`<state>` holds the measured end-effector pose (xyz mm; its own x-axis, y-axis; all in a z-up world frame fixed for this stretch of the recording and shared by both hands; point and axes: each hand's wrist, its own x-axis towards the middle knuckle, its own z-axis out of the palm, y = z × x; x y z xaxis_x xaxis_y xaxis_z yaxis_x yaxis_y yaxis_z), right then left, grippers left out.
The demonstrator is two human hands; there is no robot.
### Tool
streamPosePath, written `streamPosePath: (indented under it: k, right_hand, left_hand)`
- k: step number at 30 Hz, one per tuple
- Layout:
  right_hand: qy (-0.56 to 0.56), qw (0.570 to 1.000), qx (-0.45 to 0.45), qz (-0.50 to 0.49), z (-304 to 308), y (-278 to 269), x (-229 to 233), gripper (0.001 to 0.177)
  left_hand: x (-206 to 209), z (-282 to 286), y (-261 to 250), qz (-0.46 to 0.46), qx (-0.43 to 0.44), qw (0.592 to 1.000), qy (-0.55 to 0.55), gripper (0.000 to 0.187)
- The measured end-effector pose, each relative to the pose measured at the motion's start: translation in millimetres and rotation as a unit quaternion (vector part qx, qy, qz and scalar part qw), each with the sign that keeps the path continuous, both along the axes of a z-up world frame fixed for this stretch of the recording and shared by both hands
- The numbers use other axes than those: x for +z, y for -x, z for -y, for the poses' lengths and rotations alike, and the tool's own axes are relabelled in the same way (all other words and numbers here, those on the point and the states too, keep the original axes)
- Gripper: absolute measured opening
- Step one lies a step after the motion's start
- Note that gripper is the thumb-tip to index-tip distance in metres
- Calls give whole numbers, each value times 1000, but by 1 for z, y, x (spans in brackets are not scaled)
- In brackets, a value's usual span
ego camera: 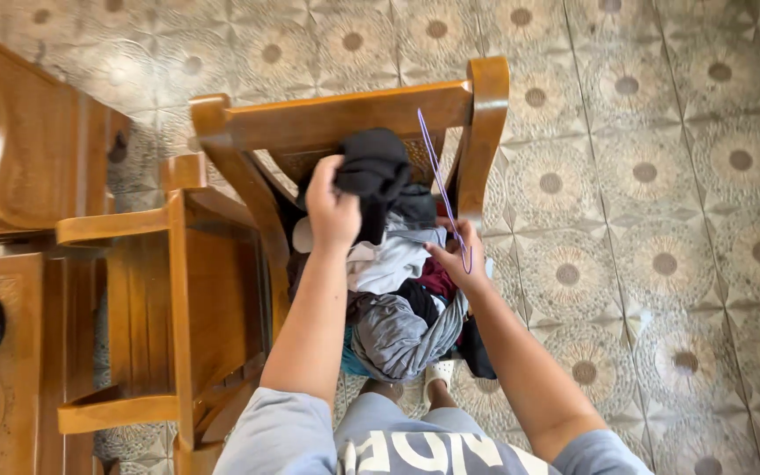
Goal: Hanging various items of clothing onto a drying rack using plastic hangers.
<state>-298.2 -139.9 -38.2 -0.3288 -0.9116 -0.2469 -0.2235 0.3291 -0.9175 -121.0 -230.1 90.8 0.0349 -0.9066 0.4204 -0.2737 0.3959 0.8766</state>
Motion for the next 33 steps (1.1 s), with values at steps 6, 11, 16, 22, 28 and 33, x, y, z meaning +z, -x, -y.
streamPosePath:
  k: [6, 11, 16, 22, 28, 33]
  right_hand:
    - [276, 958, 81, 6, 40, -28, 30, 57]
    - [304, 932, 4, 200, 35, -10, 153, 22]
    - [307, 904, -35, 294, 30, 11, 248, 12]
    - [245, 966, 75, 25, -20, 65, 343, 11]
    - [313, 946, 72, 38, -40, 93, 287, 31]
    - [287, 956, 56, -30, -31, 105, 231, 30]
  left_hand:
    - [91, -56, 37, -117, -96, 987, 47, 17]
    - [62, -66, 14, 7, -173, 969, 175, 81]
    - [70, -95, 33, 121, -154, 977, 84, 123]
    - [131, -85, 69, -50, -103, 993, -14, 26]
    - [163, -75, 104, -82, -96, 987, -99, 52]
    - [151, -93, 118, -73, -161, 980, -97, 39]
